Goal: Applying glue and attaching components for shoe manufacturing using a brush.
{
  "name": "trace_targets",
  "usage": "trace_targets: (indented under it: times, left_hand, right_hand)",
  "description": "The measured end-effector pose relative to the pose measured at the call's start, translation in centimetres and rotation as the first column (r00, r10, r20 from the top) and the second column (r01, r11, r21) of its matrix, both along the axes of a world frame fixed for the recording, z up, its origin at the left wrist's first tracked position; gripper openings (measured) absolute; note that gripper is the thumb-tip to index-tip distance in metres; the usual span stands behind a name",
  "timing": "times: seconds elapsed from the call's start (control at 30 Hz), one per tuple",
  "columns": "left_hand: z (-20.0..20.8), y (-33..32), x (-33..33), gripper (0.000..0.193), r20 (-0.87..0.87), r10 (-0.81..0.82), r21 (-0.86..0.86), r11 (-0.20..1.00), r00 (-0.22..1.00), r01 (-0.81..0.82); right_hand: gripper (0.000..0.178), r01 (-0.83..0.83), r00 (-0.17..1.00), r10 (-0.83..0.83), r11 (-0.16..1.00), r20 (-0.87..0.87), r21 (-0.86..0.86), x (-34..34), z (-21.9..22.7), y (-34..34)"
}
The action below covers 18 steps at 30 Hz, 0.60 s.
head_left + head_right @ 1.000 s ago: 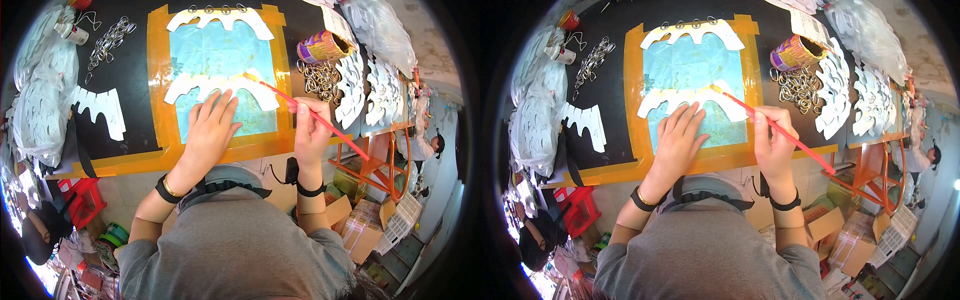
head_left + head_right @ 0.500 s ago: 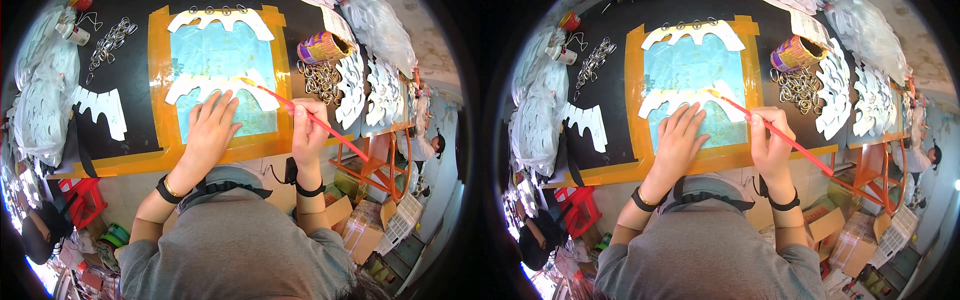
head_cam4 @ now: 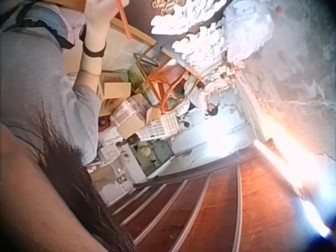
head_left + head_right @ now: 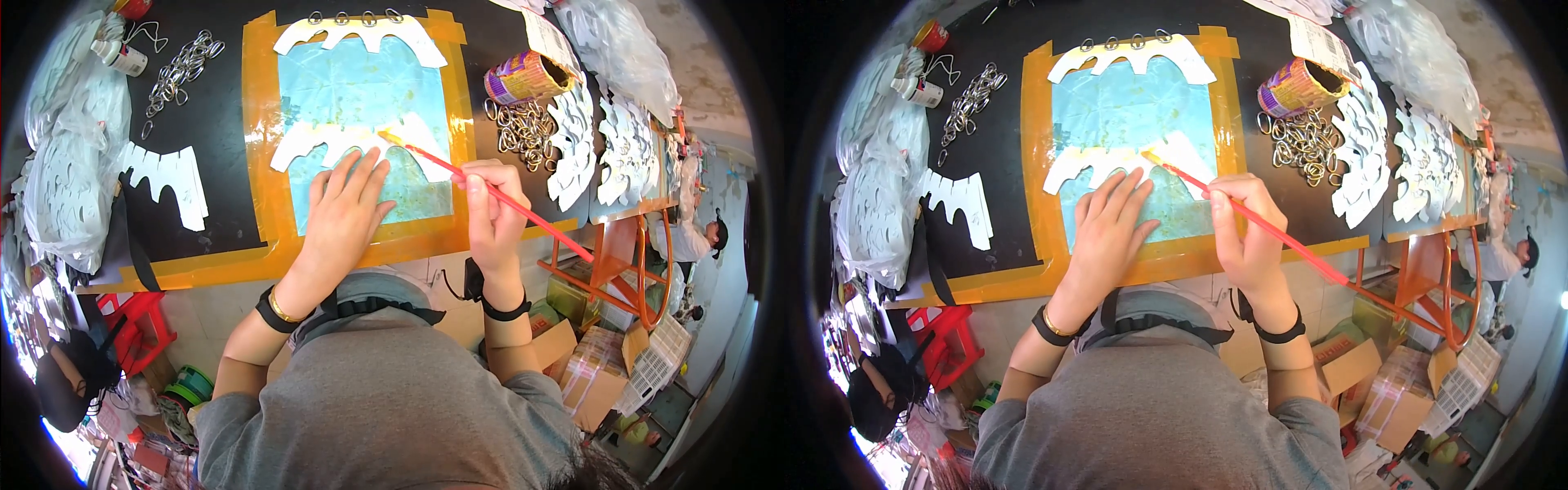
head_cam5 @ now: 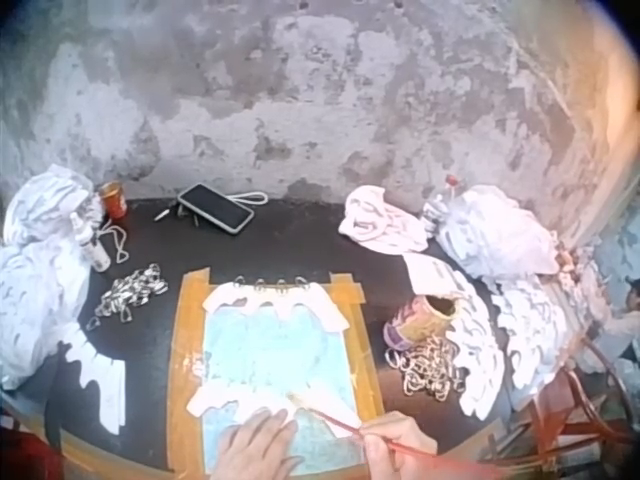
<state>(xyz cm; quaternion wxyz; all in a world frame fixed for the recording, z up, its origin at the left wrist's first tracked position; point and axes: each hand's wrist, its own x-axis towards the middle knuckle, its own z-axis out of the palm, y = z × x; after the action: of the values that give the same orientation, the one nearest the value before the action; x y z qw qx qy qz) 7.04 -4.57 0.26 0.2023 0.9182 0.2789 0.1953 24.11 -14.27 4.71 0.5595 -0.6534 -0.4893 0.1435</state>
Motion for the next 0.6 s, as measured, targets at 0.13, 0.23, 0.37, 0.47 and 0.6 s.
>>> trace_targets:
  times: [0.13,0.23,0.37,0.47,0.6]
  left_hand:
    - [-0.03,-0.04,0.06,0.053,0.0,0.0,-0.004,1.0,1.0,0.0]
    - [0.1,0.0,0.03,0.053,-0.005,0.0,-0.009,1.0,1.0,0.0]
    - [0.15,-0.04,0.05,0.053,-0.009,-0.002,-0.005,1.0,1.0,0.002]
    - [0.15,-0.02,0.02,0.053,-0.014,-0.003,-0.008,1.0,1.0,0.003]
    - [0.04,-0.04,0.04,0.053,-0.016,-0.004,-0.01,1.0,1.0,0.004]
  right_hand:
    - [0.002,0.012,1.0,-0.012,1.0,0.016,-0.011,0.02,-0.15,-0.01]
    - [0.002,-0.011,1.0,0.011,1.0,0.002,-0.024,0.21,-0.19,-0.41]
    - [0.002,0.023,1.0,-0.024,1.0,-0.011,-0.012,0.48,-0.34,-0.35]
    - [0.002,0.045,0.999,-0.045,0.999,0.005,-0.006,0.82,-0.33,-0.47]
    - [0.003,-0.001,0.998,0.002,1.0,0.056,-0.017,0.49,-0.12,-0.56]
